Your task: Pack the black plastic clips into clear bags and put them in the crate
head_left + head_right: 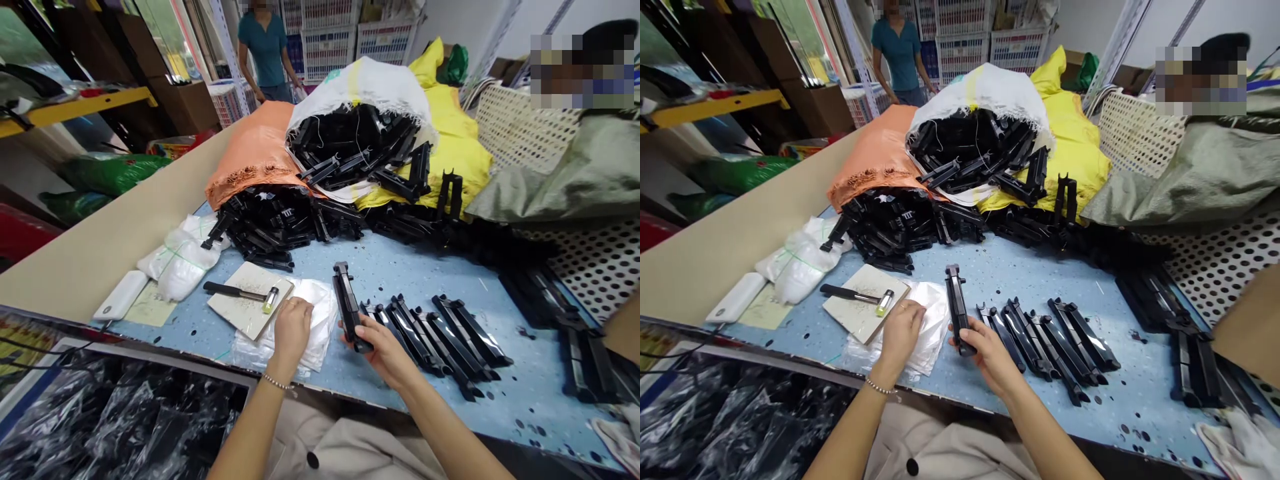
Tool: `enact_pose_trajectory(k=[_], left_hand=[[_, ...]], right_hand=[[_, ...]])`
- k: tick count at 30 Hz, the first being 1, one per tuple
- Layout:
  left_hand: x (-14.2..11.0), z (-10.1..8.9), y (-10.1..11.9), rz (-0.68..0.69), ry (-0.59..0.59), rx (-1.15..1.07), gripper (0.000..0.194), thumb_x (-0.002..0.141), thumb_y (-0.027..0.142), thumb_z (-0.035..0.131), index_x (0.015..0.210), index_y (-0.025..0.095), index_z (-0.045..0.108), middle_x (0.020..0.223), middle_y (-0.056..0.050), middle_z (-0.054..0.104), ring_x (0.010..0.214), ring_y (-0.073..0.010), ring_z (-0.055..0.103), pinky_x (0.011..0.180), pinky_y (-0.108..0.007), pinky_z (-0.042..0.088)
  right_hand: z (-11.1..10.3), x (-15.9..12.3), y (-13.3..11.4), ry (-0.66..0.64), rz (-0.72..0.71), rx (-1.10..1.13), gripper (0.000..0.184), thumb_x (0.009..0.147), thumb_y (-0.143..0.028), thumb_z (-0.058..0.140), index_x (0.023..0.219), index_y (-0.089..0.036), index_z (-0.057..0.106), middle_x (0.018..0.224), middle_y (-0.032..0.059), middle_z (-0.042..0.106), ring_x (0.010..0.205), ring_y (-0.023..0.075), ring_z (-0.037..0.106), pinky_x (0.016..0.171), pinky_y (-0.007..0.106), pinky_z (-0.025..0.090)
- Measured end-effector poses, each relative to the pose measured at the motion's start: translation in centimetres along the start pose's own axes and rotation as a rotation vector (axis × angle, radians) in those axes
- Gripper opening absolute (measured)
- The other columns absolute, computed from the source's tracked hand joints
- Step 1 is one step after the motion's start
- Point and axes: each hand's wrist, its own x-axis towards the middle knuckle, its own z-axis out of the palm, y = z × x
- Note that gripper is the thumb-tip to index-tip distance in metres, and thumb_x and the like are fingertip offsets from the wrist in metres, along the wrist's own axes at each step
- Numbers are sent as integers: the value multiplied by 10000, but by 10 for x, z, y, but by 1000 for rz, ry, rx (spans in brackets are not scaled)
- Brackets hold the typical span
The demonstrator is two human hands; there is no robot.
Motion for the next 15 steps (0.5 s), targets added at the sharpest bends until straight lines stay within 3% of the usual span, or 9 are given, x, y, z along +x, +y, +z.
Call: enact_pose_trajectory(k=[2, 6, 11, 15], left_hand=[[4, 1, -2, -131, 50, -178, 140, 769, 271, 617, 652, 195, 634, 710, -29, 594, 707, -191, 551, 717, -333, 438], [11, -1, -6, -382, 100, -441, 218, 583, 279, 773, 591, 174, 582, 540, 47, 495, 541, -119, 441, 566, -249, 347], [11, -14, -5, -447, 95, -661, 315, 597, 341, 764, 570, 173, 499, 575, 48, 510, 553, -95, 445, 574, -226, 354], [10, -26, -7, -522, 179, -836, 374, 624, 375, 745, 576, 184, 427, 564, 67, 455, 529, -79, 406, 551, -211, 336]], right_hand=[[3, 5, -2, -19, 25, 74, 288, 735, -338, 712, 982, -196, 663, 909, 46, 702, 832, 200, 669, 674, 274, 484], [18, 27, 1, -112, 113, 274, 220, 751, -299, 696, 921, -168, 653, 844, 64, 700, 819, 204, 677, 624, 263, 495], [38, 62, 2, -128, 196, 434, 147, 748, -237, 685, 860, -161, 626, 816, 63, 690, 738, 188, 678, 509, 224, 480], [38, 65, -2, -183, 221, 491, 196, 773, -248, 659, 937, -146, 628, 898, 80, 702, 752, 172, 676, 506, 202, 482]])
